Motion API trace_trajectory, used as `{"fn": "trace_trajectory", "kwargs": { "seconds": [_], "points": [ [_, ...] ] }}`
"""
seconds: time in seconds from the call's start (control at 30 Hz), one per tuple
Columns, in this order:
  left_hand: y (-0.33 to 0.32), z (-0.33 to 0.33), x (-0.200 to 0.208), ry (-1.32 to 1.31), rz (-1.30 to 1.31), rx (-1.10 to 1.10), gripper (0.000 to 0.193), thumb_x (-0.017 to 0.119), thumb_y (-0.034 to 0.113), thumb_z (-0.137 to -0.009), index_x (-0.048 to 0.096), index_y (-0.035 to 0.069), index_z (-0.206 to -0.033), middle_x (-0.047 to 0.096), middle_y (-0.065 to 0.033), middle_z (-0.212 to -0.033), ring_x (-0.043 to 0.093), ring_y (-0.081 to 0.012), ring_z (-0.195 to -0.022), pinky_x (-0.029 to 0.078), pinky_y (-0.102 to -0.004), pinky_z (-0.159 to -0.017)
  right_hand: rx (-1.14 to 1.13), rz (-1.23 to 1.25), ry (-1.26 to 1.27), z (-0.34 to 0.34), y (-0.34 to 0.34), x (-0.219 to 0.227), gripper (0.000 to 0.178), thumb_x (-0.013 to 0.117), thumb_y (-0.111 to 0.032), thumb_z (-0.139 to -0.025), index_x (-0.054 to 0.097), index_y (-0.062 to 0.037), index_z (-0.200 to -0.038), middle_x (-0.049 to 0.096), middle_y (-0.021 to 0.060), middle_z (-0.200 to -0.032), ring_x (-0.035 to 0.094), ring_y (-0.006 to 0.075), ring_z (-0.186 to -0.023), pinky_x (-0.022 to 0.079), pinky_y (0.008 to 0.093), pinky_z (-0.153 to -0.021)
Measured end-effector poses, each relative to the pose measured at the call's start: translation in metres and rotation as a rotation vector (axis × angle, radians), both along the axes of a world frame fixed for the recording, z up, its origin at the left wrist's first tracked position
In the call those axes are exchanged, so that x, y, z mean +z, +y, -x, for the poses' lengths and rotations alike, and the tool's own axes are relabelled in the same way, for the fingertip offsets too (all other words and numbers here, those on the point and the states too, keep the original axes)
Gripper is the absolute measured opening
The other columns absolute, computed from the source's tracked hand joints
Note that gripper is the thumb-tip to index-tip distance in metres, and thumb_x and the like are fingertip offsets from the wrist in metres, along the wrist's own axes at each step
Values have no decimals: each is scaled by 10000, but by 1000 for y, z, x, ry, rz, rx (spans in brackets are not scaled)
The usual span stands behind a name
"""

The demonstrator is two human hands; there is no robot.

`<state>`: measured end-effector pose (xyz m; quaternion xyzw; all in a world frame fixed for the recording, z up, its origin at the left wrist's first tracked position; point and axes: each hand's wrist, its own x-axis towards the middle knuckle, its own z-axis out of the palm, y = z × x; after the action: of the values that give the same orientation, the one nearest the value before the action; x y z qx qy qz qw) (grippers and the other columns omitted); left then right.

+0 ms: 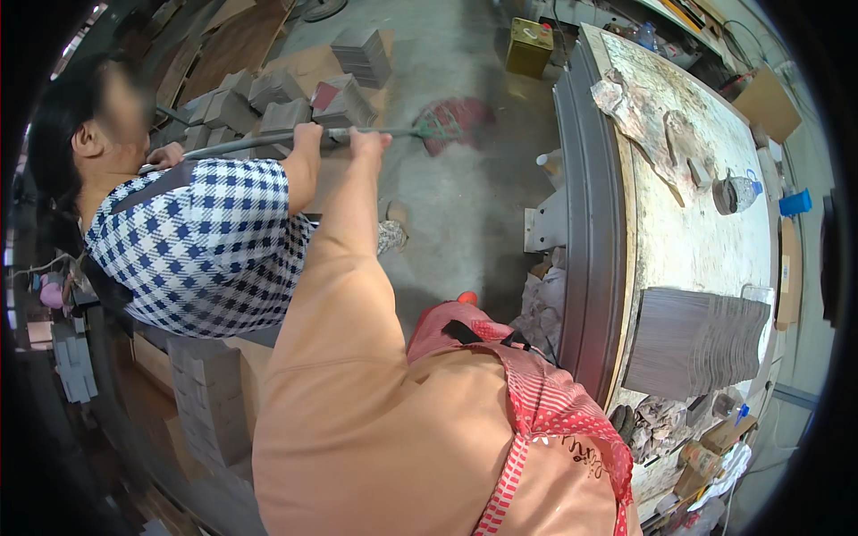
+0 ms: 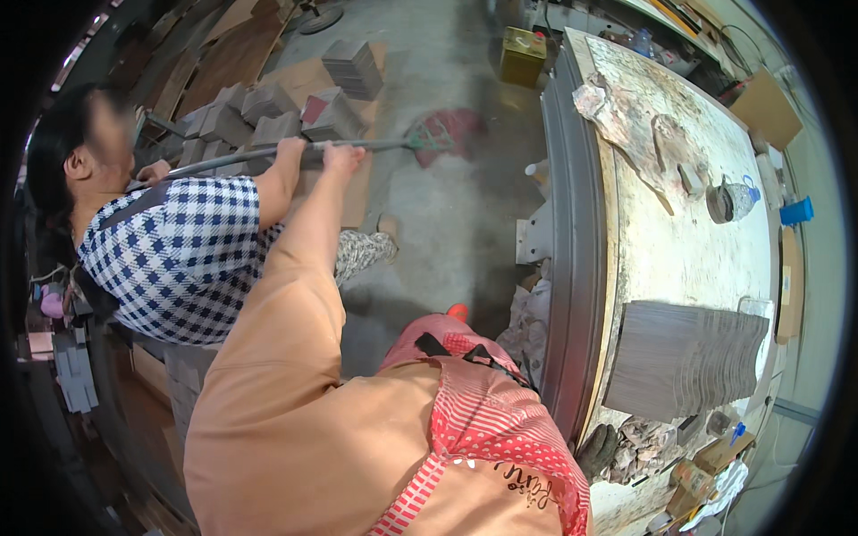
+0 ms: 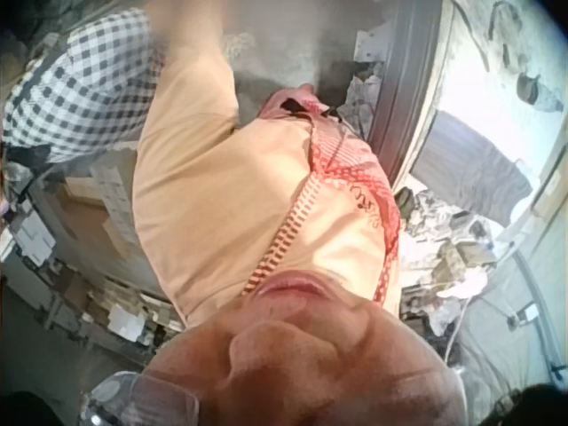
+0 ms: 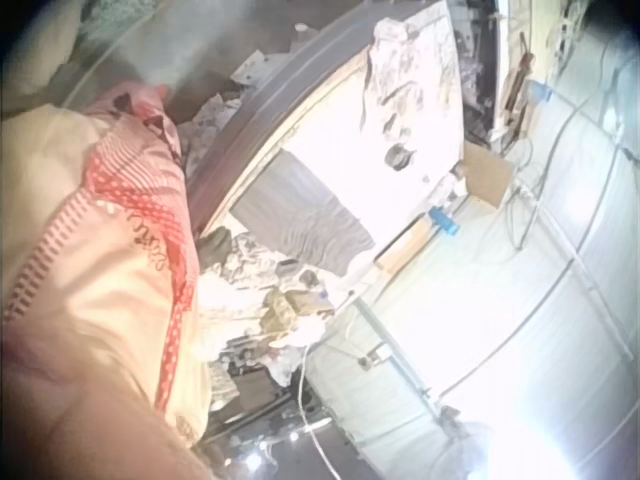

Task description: The person sands the surface and edges of a stack of grooved wood panels with a sanding block and then wipes the top panel with a cloth.

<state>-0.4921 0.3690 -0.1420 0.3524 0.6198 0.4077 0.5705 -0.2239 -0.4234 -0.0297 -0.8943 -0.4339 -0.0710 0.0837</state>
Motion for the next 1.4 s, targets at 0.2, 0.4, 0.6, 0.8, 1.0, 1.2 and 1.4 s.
{"fn": "trace_trajectory", "kwargs": {
  "seconds": [0.2,0.4,0.6,0.8,1.0,1.2,1.4],
  "points": [
    [-152,-64,-95,394,36,-713,714,703,114,-838,433,42,-1495,610,-258,-1334,637,-358,-1180,523,-447,-982,-12,-12,-22,4,-1,0,736,735,-204,-802,471,-33,-1467,461,232,-1486,421,442,-1380,322,562,-1158],
    [-328,-88,-119,573,-31,-1545,686,667,322,-897,435,93,-1501,632,-219,-1338,609,-396,-1230,495,-458,-1029,-3,-9,-23,9,-5,0,757,740,-207,-788,464,-35,-1472,456,231,-1489,414,446,-1382,316,573,-1159],
    [-334,-54,-113,604,-9,-1777,541,641,333,-902,578,110,-1392,679,-183,-1267,631,-365,-1195,501,-463,-1012,-111,72,85,16,-6,5,799,721,-271,-798,417,-57,-1506,429,238,-1519,376,464,-1406,269,597,-1169],
    [-267,5,-158,855,75,-1334,509,618,314,-913,603,124,-1385,639,-192,-1346,603,-371,-1239,480,-454,-1050,-67,24,23,15,0,6,700,630,-379,-898,450,-43,-1485,434,242,-1509,388,476,-1388,290,590,-1151],
    [-239,3,-151,710,10,-1246,438,625,185,-930,610,-6,-1324,669,-189,-1274,666,-259,-1082,548,-367,-922,-109,-29,24,17,14,14,711,781,-181,-704,528,-59,-1357,531,227,-1358,506,461,-1244,418,560,-1052],
    [-277,-71,-107,309,60,-1111,321,568,126,-984,628,-4,-1271,685,-46,-802,592,-97,-726,489,-266,-681,-163,3,173,19,30,45,741,808,-235,-737,510,-72,-1395,493,190,-1418,463,433,-1310,390,549,-1095],
    [-287,-163,-7,130,-239,-1301,305,517,137,-1022,634,3,-1269,667,-27,-761,547,-90,-650,455,-248,-665,-206,-138,197,49,34,77,593,752,-167,-801,578,-63,-1359,538,199,-1378,500,416,-1294,391,523,-1118]
  ]
}}
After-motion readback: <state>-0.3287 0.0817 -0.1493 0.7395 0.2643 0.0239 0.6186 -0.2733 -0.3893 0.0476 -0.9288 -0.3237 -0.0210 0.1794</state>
